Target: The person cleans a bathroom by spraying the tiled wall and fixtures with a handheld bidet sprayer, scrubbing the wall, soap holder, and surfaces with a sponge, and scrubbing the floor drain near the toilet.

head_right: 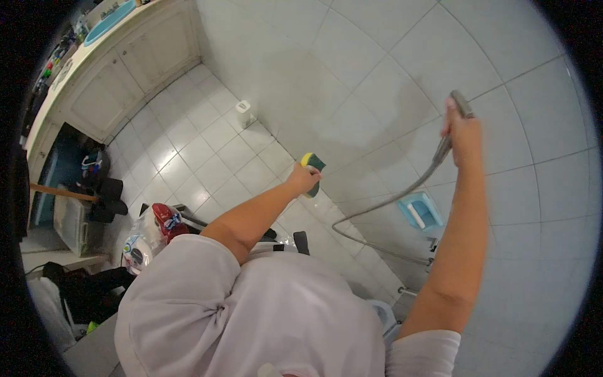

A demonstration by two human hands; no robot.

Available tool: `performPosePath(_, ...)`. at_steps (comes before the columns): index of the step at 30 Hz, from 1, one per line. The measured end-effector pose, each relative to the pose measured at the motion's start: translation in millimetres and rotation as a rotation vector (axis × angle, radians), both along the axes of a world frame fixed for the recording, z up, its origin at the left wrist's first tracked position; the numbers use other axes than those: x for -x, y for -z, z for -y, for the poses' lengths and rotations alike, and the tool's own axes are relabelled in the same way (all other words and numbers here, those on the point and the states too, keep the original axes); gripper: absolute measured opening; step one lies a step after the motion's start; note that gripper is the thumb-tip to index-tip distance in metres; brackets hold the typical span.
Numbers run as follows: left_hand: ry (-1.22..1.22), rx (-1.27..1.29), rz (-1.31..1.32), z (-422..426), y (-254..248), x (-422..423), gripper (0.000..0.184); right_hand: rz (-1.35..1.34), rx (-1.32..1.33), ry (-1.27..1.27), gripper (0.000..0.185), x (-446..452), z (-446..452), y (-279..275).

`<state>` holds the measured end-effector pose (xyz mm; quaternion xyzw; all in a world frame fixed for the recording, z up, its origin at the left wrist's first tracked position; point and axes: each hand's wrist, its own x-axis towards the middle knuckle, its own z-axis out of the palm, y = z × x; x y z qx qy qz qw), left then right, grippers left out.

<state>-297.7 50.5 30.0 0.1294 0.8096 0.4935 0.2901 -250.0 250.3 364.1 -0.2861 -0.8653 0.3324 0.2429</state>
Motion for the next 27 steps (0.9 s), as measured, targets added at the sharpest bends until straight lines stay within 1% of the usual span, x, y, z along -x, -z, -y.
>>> performPosePath(1,0.015,0.025,-0.034,-1,3,0,0.024,0.0,-0.002,-0.001,0.029,-2,-2,9)
performPosePath(3,0.025,0.05,-0.066,-2,5,1,0.024,0.049,0.145,-0.13,0.029,-9,4,21)
performPosePath(4,0.027,0.058,-0.08,-2,5,1,0.023,0.008,0.109,-0.074,0.029,-11,14,16)
performPosePath(7,0.038,0.077,-0.09,2,0,-1,0.022,-0.046,0.143,-0.044,0.028,-13,3,16)
performPosePath(9,0.045,0.083,-0.09,1,-2,-1,0.022,0.004,0.143,-0.074,0.028,-15,3,18)
performPosePath(11,0.026,0.063,-0.02,-1,-2,-3,0.023,0.056,0.142,-0.107,0.029,-14,-1,18)
performPosePath(13,0.035,0.08,-0.025,-3,1,-4,0.022,-0.126,0.106,-0.035,0.03,-8,-5,13)
performPosePath(14,0.049,0.095,-0.037,-3,2,-4,0.021,-0.123,0.112,-0.039,0.03,-5,-6,10)
performPosePath(16,0.059,0.1,-0.051,-3,2,-4,0.02,-0.133,0.034,-0.051,0.031,3,8,-11)
performPosePath(17,0.073,0.098,-0.065,-2,2,-4,0.019,-0.133,0.038,-0.057,0.031,8,15,-21)
performPosePath(19,0.052,0.099,-0.026,-2,1,-4,0.018,-0.047,0.125,-0.176,0.03,15,25,-35)
performPosePath(20,0.039,0.097,0.012,-2,1,-5,0.018,-0.044,0.125,-0.178,0.03,21,21,-38)
performPosePath(22,0.028,0.097,0.013,-3,6,-5,0.018,-0.153,0.091,-0.186,0.03,31,14,-44)
performPosePath(25,0.019,0.103,0.003,-1,8,-1,0.017,-0.117,0.018,-0.198,0.03,41,24,-51)
performPosePath(27,0.013,0.106,-0.001,1,5,0,0.018,-0.13,0.038,-0.224,0.03,48,24,-53)
